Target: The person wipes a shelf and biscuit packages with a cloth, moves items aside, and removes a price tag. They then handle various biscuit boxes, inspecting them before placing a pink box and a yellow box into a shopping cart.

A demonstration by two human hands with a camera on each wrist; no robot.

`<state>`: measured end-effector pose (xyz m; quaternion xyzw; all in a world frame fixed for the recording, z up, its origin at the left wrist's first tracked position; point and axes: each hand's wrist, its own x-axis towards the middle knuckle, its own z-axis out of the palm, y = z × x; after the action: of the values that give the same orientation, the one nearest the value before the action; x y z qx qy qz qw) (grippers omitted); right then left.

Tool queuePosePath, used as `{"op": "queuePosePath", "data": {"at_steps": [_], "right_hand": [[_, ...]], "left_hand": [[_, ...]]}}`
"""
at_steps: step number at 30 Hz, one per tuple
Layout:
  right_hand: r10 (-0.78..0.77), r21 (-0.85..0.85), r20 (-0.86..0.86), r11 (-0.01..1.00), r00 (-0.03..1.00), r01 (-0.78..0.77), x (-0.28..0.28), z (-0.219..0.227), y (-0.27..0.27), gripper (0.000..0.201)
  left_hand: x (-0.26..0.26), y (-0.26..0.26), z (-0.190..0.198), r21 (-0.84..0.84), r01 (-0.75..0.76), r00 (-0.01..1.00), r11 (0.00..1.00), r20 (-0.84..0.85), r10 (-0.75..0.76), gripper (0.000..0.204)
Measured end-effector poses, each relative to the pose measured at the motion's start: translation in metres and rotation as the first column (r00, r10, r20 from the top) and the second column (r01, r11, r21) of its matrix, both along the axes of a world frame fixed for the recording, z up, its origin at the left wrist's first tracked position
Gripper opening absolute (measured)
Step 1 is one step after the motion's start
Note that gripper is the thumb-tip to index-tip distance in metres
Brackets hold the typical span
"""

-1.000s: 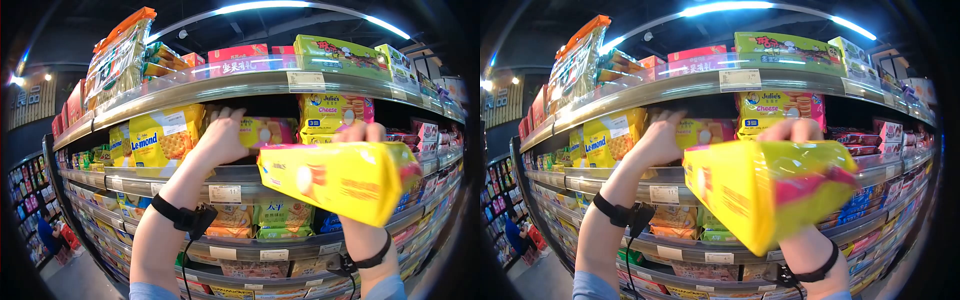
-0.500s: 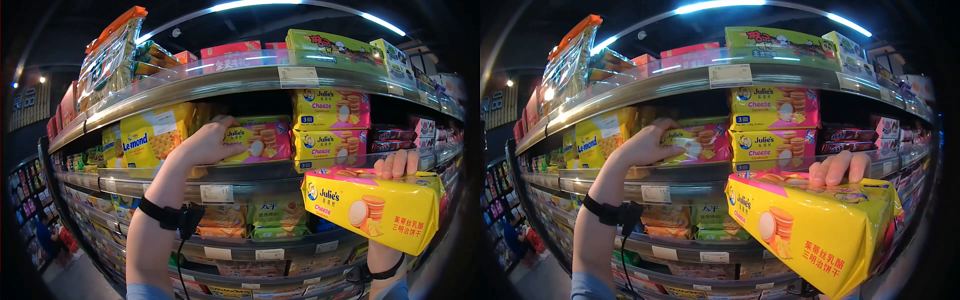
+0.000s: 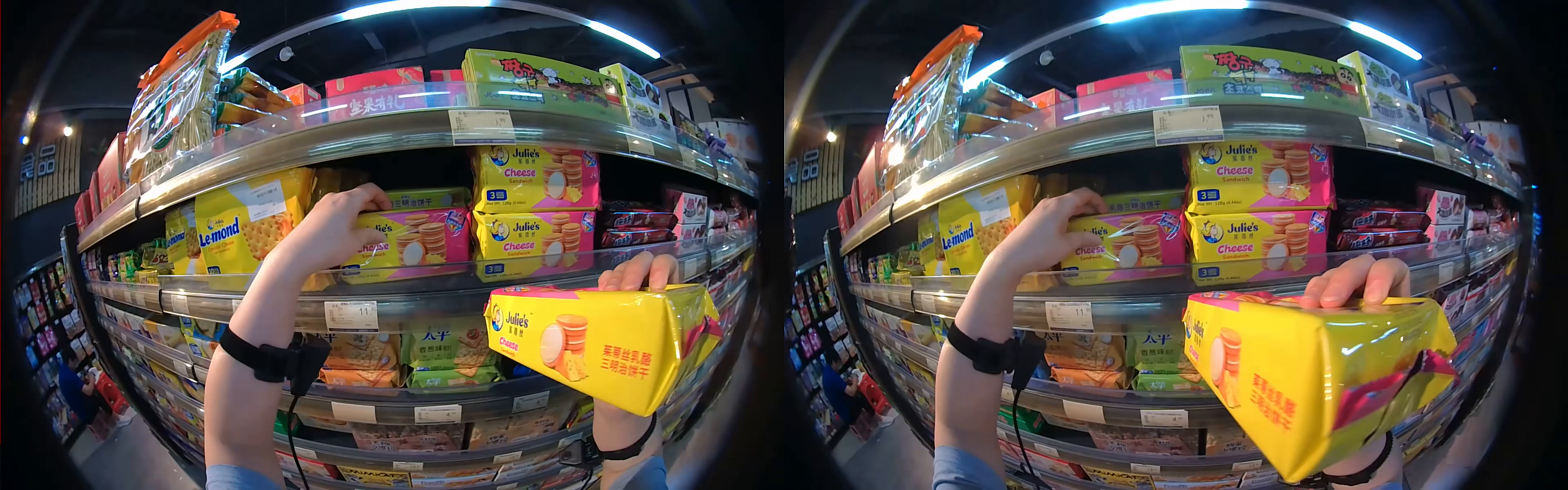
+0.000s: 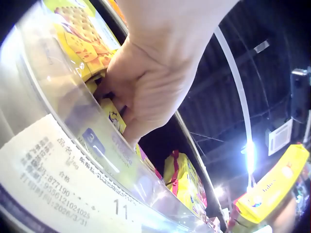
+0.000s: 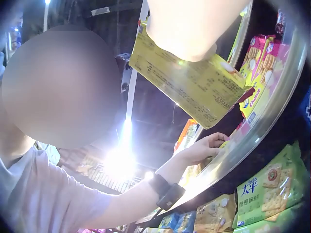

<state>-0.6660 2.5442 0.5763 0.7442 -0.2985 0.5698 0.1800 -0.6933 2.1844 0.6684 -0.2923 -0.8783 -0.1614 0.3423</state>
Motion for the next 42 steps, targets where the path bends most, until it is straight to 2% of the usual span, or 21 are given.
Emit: {"op": "queuePosePath", "data": {"at_steps": [6,9,11,13,15,17,19,20,21,22,24,25,26,27,28,31,33,35,39,41,42], "right_hand": [[-0.005,0.005,0.003,1.000,1.000,0.005,0.013,0.001,-0.018,0.024],[-0.043,-0.262,0.234,0.959,0.971,0.106,0.051,-0.013,-0.057,0.029],[-0.316,-0.250,0.480,0.845,0.819,0.472,0.060,-0.015,-0.064,0.049],[-0.298,-0.269,0.462,0.850,0.835,0.453,0.062,-0.011,-0.072,0.045],[-0.350,-0.262,0.414,0.838,0.840,0.479,0.067,-0.005,-0.077,0.037],[-0.372,-0.334,0.334,0.812,0.866,0.478,0.072,0.009,-0.086,0.016],[-0.479,-0.384,0.261,0.745,0.838,0.545,0.080,0.011,-0.103,0.016],[-0.503,-0.484,0.302,0.650,0.810,0.585,0.086,0.010,-0.126,0.022],[-0.375,-0.329,0.044,0.870,0.926,0.368,0.069,0.011,-0.117,0.037],[-0.375,-0.329,0.047,0.869,0.926,0.369,0.070,0.008,-0.122,0.037],[-0.829,-0.567,-0.286,0.550,0.480,0.613,0.076,-0.004,-0.141,0.024],[-0.832,-0.654,-0.299,0.535,0.467,0.535,0.067,-0.014,-0.151,0.022],[-0.875,-0.610,-0.349,0.485,0.336,0.627,0.070,-0.027,-0.155,0.018],[-0.903,-0.771,-0.272,0.411,0.333,0.485,0.061,-0.032,-0.180,0.025],[-0.903,-0.751,-0.329,0.427,0.275,0.504,0.059,-0.037,-0.182,0.030],[-0.882,-0.696,-0.441,0.454,0.167,0.557,0.051,-0.043,-0.186,0.032],[-0.860,-0.656,-0.496,0.463,0.123,0.596,0.049,-0.042,-0.186,0.029],[-0.909,-0.585,-0.410,0.326,0.076,0.743,0.047,-0.030,-0.183,0.031],[-0.897,-0.494,-0.442,0.236,-0.008,0.837,0.041,-0.003,-0.172,0.038],[-0.878,-0.542,-0.446,0.109,-0.175,0.833,0.033,0.009,-0.170,0.039],[-0.911,-0.589,-0.386,0.122,-0.146,0.799,0.027,0.015,-0.172,0.034]], "left_hand": [[0.003,-0.005,0.001,0.053,0.026,0.997,0.998,0.076,-0.030,0.038],[0.006,-0.001,-0.006,0.033,0.043,0.997,0.999,-0.063,-0.040,0.035],[0.017,0.003,-0.010,0.091,0.071,0.989,0.993,-0.139,-0.058,0.030],[0.031,0.003,-0.018,0.144,0.101,0.974,0.984,-0.217,-0.068,0.025],[0.048,0.004,-0.036,0.536,0.285,0.956,0.795,-0.221,-0.193,0.018],[0.093,0.004,-0.061,0.664,0.262,0.965,0.700,-0.184,-0.186,0.021],[0.106,-0.023,-0.110,0.733,0.544,0.694,0.409,-0.118,-0.710,0.026],[0.128,-0.005,-0.129,0.867,0.446,0.596,0.221,-0.104,-0.796,0.030],[0.153,0.015,-0.142,0.955,0.294,0.488,0.034,-0.120,-0.864,0.037],[0.165,0.018,-0.147,0.956,0.292,0.488,0.034,-0.118,-0.865,0.037],[0.183,0.021,-0.154,0.978,0.185,0.447,-0.091,-0.166,-0.879,0.033],[0.190,0.021,-0.156,0.980,0.128,0.428,-0.152,-0.193,-0.883,0.031],[0.194,0.022,-0.157,0.975,0.066,0.409,-0.212,-0.221,-0.885,0.029],[0.196,0.022,-0.158,0.963,0.000,0.390,-0.270,-0.249,-0.886,0.027],[0.195,0.020,-0.158,0.963,-0.003,0.386,-0.270,-0.248,-0.889,0.027],[0.177,0.007,-0.155,0.998,0.002,0.747,-0.067,-0.046,-0.664,0.052],[0.162,-0.014,-0.156,0.983,0.154,0.794,0.097,-0.065,-0.604,0.056],[0.152,-0.008,-0.135,0.914,0.290,0.894,0.282,-0.153,-0.422,0.057],[0.131,-0.014,-0.109,0.914,0.287,0.893,0.288,-0.147,-0.426,0.057],[0.118,-0.014,-0.098,0.939,0.275,0.866,0.208,-0.148,-0.477,0.047],[0.115,-0.011,-0.090,0.939,0.274,0.867,0.208,-0.147,-0.477,0.047]]}}
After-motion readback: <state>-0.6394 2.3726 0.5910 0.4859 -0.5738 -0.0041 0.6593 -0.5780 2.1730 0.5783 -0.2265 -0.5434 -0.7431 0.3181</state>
